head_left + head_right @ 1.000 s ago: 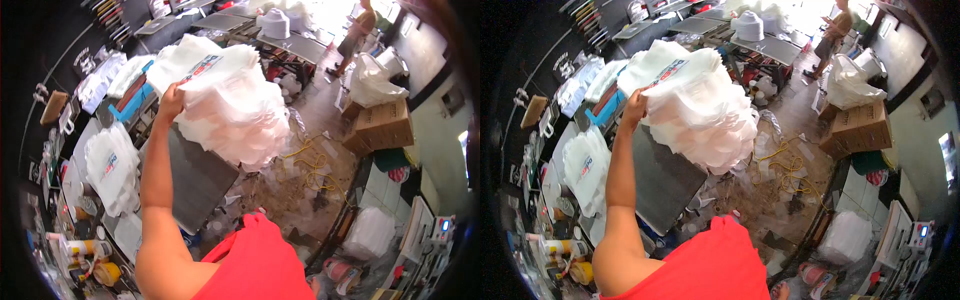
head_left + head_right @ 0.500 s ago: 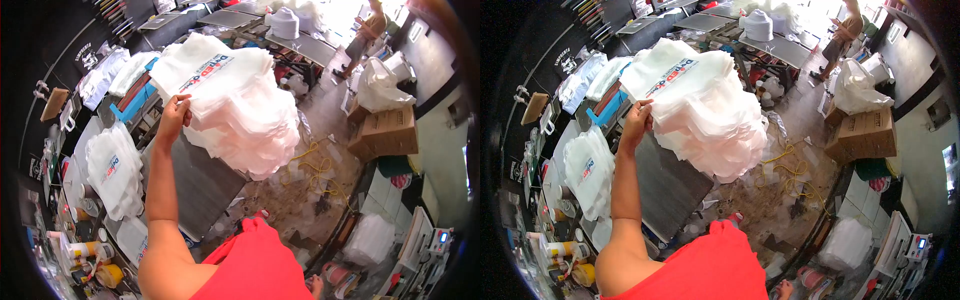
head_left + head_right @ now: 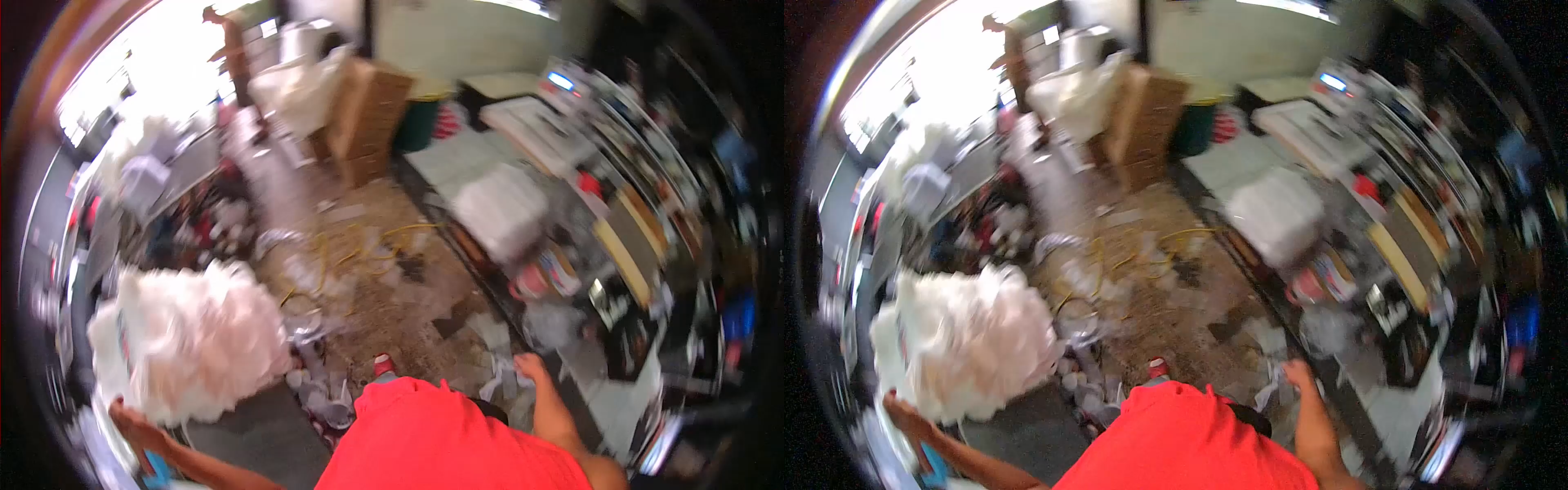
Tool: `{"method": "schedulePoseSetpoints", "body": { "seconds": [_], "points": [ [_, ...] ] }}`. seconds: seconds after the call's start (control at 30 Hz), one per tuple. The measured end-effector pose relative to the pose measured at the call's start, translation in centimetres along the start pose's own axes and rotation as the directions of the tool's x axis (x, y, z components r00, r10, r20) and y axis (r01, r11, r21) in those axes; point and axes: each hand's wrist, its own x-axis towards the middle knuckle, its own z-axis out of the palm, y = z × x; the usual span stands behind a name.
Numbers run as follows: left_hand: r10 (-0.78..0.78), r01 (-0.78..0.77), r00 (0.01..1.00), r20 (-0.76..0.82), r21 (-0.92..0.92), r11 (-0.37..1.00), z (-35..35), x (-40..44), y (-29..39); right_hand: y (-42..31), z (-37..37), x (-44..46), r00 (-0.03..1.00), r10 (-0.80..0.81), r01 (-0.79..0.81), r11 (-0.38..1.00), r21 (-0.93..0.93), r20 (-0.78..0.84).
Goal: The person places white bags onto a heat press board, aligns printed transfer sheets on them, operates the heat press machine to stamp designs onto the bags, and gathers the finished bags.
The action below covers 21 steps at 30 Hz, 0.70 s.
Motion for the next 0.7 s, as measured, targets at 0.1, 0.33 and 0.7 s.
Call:
{"method": "schedulePoseSetpoints", "body": {
  "seconds": [0.1, 0.33, 0.7],
  "points": [
    [-0.697, 0.715, 0.601, 0.39, -0.652, 0.252, -7.9, 12.7, 22.0, 1.3, -0.1, -2.3, 0.995, 0.103, -0.095, 0.935, 0.342, -0.006],
    [0.276, -0.052, 0.955, -0.107, -0.978, -0.2, -25.1, 18.4, 45.6, 20.9, 3.3, -6.5, 0.966, 0.256, -0.2, 0.814, 0.546, -0.028],
    [0.478, 0.457, 0.494, -0.726, -0.251, -0.853, -44.6, 26.1, 58.5, 41.5, 11.9, -28.8, 0.622, 0.746, -0.694, 0.383, 0.61, 0.239]
  ]
}}
